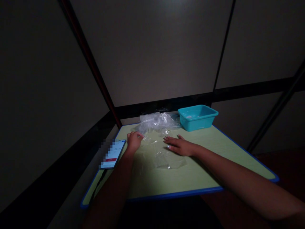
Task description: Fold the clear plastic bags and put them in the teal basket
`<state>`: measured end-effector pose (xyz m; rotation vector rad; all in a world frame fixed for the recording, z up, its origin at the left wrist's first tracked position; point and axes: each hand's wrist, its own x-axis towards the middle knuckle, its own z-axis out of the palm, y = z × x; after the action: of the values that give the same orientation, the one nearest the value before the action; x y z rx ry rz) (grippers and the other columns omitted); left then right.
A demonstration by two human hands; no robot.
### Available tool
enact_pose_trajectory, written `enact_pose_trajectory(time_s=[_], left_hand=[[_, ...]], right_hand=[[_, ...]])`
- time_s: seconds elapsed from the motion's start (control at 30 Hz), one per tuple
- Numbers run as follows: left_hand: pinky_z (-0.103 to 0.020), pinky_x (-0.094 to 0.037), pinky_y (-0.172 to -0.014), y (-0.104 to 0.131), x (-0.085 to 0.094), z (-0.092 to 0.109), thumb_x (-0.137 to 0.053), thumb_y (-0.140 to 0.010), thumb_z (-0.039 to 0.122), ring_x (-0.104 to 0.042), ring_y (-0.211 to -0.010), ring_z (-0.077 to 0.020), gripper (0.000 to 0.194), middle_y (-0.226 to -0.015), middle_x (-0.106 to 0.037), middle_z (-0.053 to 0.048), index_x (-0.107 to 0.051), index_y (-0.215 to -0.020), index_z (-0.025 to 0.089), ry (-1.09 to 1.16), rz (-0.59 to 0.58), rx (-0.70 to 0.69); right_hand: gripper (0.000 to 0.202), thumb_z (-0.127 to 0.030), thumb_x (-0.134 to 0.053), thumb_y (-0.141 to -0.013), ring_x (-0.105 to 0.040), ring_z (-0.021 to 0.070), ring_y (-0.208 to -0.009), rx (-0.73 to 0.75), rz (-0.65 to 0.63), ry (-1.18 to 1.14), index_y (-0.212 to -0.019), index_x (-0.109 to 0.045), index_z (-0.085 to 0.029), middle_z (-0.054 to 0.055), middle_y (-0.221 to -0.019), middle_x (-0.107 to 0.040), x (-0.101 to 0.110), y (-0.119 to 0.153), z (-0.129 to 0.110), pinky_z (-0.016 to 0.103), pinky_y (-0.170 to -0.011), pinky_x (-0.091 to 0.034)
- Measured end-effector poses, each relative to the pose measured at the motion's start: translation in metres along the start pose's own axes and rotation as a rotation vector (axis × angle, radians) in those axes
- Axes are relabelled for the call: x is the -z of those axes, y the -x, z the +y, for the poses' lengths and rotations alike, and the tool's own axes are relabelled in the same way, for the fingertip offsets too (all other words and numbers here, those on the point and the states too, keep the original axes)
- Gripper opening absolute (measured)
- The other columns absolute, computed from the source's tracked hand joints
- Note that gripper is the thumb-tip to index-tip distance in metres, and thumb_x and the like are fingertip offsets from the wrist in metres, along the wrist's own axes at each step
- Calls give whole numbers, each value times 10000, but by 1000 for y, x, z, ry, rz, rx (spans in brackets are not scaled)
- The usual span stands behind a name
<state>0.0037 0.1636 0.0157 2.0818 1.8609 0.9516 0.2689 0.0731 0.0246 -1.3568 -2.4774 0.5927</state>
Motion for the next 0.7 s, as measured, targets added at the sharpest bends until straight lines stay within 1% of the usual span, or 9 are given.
enact_pose_trajectory(time_s=[0.13,0.2,0.3,0.4,0.47,0.57,0.63,0.7], left_hand=[[-278,-445,-691,-1,12,4,-550,-732,281,-606,-778,-193,132,-777,-655,-36,-608,-752,165,162,-115,-77],[-269,-452,-666,0,19,4,-570,-704,304,-613,-733,-183,140,-734,-657,-19,-603,-725,170,222,-197,-120],[-289,-460,-695,3,29,2,-628,-660,349,-619,-743,-186,177,-766,-674,-27,-591,-682,177,349,-378,-177],[-325,-462,-751,6,37,3,-674,-645,376,-632,-813,-207,218,-849,-698,-60,-581,-661,179,429,-569,-175],[-345,-460,-791,9,42,5,-685,-649,384,-635,-875,-222,229,-903,-706,-77,-578,-650,182,430,-662,-166],[-364,-459,-826,14,49,7,-681,-655,404,-630,-933,-240,238,-974,-705,-89,-583,-630,188,356,-731,-163],[-370,-451,-855,16,52,6,-675,-660,409,-614,-987,-253,234,-1055,-688,-93,-593,-621,193,286,-744,-181],[-366,-437,-888,17,54,4,-683,-656,399,-589,-1044,-259,211,-1127,-661,-89,-637,-686,196,236,-731,-206]], right_hand=[[537,-515,-307,-920,-226,272,-1371,11,-1,-5,-1391,-377,-266,78,-1479,-295,0,1,0,650,-1040,-20],[527,-505,-322,-921,-237,270,-1367,18,-4,-7,-1383,-390,-261,80,-1474,-305,0,1,0,650,-1040,-21],[517,-495,-343,-920,-238,275,-1366,28,-8,-17,-1377,-399,-260,86,-1469,-316,-2,1,-1,652,-1037,-21],[529,-506,-366,-912,-234,279,-1367,41,-13,-24,-1377,-402,-257,90,-1464,-326,-2,0,-3,652,-1037,-14],[552,-521,-381,-902,-230,280,-1368,54,-18,-25,-1381,-396,-247,91,-1464,-322,-1,0,-5,648,-1041,-7],[590,-544,-392,-889,-222,283,-1371,67,-13,-32,-1394,-378,-237,95,-1468,-312,-1,1,-7,640,-1046,0],[604,-553,-396,-883,-223,284,-1370,67,-5,-35,-1399,-371,-240,100,-1468,-309,0,1,-7,634,-1050,4],[608,-555,-395,-883,-227,283,-1369,66,-1,-32,-1402,-366,-241,105,-1466,-312,0,0,-6,632,-1050,5]])
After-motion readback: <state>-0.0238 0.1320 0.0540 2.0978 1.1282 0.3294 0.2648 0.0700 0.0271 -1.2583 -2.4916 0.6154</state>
